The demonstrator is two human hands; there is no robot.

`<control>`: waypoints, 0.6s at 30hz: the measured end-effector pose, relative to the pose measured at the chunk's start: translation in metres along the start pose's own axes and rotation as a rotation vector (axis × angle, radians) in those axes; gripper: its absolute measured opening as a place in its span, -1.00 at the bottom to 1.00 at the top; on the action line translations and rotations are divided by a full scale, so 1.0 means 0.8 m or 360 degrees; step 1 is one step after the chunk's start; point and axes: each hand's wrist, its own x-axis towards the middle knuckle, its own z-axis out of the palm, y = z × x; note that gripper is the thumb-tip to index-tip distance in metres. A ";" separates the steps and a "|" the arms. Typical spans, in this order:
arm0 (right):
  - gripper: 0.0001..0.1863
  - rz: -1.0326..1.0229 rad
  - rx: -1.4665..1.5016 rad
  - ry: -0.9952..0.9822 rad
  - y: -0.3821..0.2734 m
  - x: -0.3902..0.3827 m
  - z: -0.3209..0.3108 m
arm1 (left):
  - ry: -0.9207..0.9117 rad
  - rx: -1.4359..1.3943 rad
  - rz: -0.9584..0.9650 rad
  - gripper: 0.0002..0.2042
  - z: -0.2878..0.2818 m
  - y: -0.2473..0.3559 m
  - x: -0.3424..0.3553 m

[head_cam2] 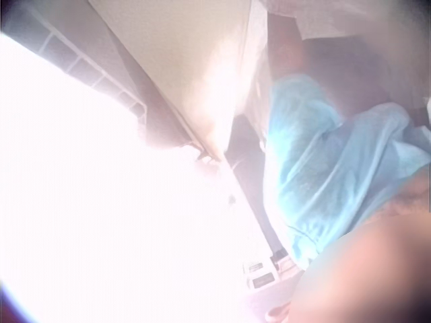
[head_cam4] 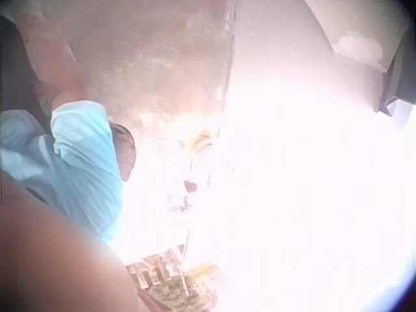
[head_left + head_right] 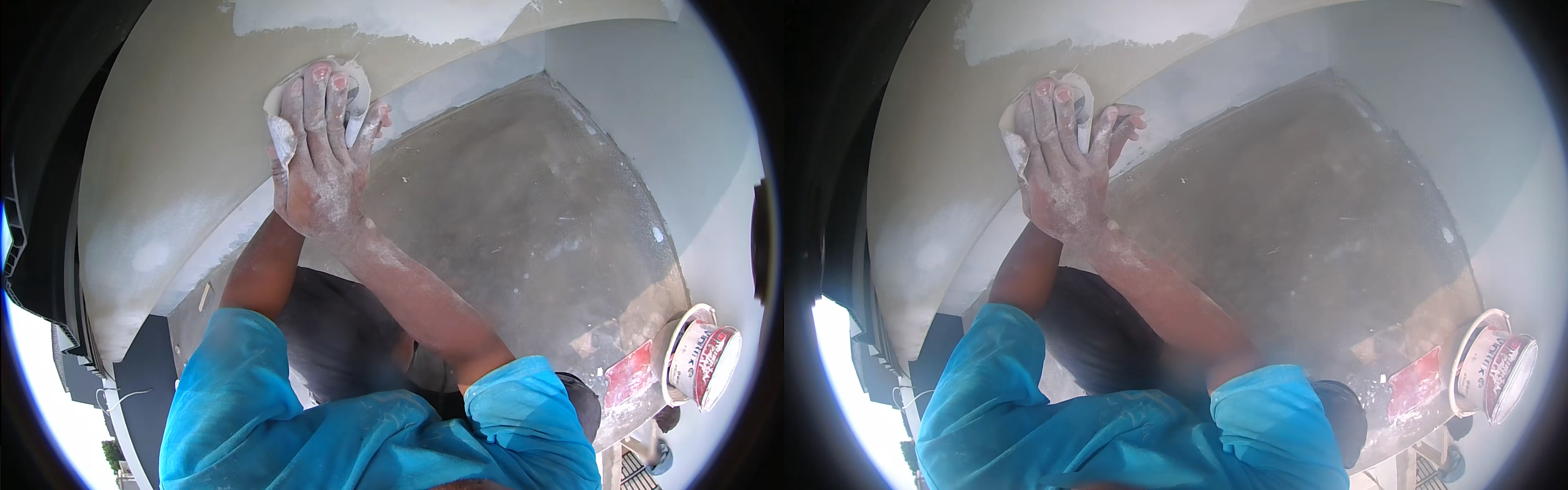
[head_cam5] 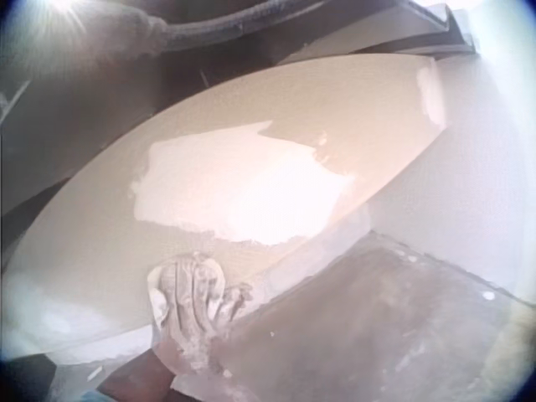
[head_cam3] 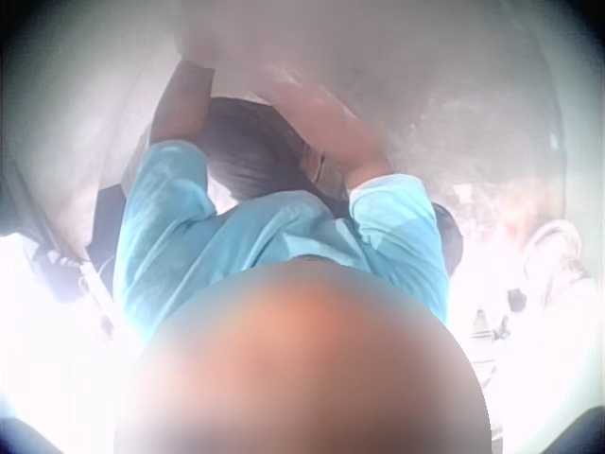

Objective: The person kneels on a concrete floor and uses a white sponge to rub and smooth a curved concrete surface. They repeatedly apply the sponge to the surface, occasionally pausing to adjust their grip or reposition the sponge.

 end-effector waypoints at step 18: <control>-0.47 0.0257 0.0157 -0.0005 -0.004 -0.018 0.046 | -0.0370 0.1830 -0.0448 -0.73 -0.038 -0.080 0.009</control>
